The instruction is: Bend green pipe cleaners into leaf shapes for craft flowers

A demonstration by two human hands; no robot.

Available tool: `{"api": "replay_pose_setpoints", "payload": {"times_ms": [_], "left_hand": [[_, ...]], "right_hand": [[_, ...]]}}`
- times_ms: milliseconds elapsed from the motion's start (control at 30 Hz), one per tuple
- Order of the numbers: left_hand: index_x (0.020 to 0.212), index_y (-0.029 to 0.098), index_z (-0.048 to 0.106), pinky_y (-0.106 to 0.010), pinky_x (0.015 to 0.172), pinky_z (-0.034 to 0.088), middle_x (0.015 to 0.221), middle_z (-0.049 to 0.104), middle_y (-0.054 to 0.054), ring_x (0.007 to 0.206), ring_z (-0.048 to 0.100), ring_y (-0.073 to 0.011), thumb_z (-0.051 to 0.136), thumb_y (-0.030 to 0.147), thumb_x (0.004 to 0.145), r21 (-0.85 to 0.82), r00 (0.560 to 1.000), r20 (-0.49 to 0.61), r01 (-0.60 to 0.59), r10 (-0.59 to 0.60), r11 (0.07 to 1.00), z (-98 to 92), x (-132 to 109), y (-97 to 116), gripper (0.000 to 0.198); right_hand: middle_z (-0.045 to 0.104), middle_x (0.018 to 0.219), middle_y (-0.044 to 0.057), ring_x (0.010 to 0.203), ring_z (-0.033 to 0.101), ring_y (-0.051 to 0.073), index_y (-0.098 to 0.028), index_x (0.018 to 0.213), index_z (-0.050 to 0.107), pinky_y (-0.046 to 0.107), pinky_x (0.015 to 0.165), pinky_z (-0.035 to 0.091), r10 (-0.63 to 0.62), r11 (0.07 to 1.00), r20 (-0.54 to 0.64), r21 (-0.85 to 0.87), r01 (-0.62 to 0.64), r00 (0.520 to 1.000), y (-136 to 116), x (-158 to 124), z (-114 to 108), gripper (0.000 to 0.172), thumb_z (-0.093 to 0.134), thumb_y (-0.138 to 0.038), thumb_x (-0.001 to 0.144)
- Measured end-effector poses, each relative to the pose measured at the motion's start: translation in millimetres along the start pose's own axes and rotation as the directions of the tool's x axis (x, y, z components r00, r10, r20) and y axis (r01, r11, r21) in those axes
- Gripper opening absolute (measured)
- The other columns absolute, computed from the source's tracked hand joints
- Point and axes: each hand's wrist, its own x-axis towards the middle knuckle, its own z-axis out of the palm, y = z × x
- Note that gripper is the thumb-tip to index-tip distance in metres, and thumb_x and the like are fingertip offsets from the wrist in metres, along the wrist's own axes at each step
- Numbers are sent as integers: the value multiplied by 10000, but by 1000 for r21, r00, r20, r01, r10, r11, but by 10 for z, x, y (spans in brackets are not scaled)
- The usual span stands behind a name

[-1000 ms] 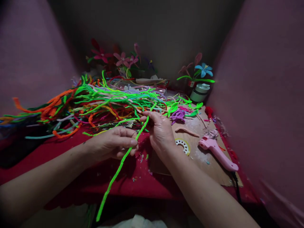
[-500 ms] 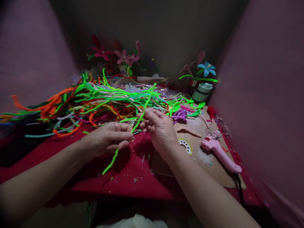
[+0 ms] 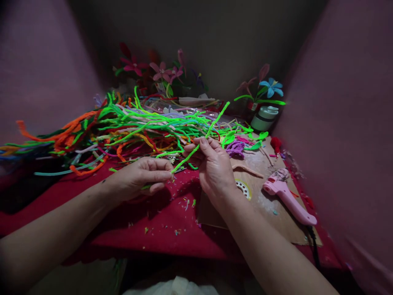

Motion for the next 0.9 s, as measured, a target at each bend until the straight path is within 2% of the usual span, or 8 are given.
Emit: {"api": "replay_pose_setpoints", "payload": {"times_ms": [67,133,233,400,500,667,900], "left_hand": [[702,163,482,-165,349,144,416,366,82,345,232,-28,577,295,769,23,1000,-1,-18,18,1000,23,6,-3,176],[671,161,470,-166,360,163,427,329,86,358,238,-28,571,302,772,43,999,1,-40,40,998,49,8,-8,201],[661,157,474,-168,369,183,450,342,79,373,252,-29,556,326,782,96,997,-14,-73,75,993,78,8,-19,223],[689,152,486,-151,372,202,445,340,87,377,252,-22,569,308,777,84,994,-52,-95,99,992,96,-3,-6,197],[673,153,472,-144,365,190,438,324,90,370,235,-19,576,309,770,94,994,-62,-78,84,992,71,-21,23,212],[672,152,486,-156,366,147,447,304,83,380,213,-24,570,336,773,185,1000,-6,16,-16,983,-75,-60,77,226],[668,153,503,-179,373,118,466,292,72,390,183,-27,575,356,772,223,999,28,38,-45,974,-190,-88,97,239]], "right_hand": [[597,561,-15,553,590,91,-156,705,581,212,568,490,37,998,-5,56,-36,999,-10,-6,13,110,536,-165,805],[551,515,-29,500,559,74,-153,673,569,194,549,486,61,994,-55,95,-55,997,-39,6,20,166,503,-129,823],[514,499,-37,440,498,50,-144,651,559,165,514,478,85,986,-143,153,-63,986,-93,47,15,224,457,-91,844],[500,479,-23,455,506,62,-131,648,561,169,502,484,135,974,-172,206,-98,976,-154,94,0,262,413,-78,859],[514,486,-22,450,503,56,-123,653,567,172,506,488,106,972,-199,228,-60,974,-181,97,4,263,412,-69,858],[531,483,-21,456,523,64,-123,654,572,187,504,492,40,975,-210,224,8,977,-239,130,-22,266,411,-76,860],[512,446,-40,423,511,65,-155,638,540,193,486,466,-4,978,-287,198,63,958,-416,261,-149,261,426,-128,872]]}}
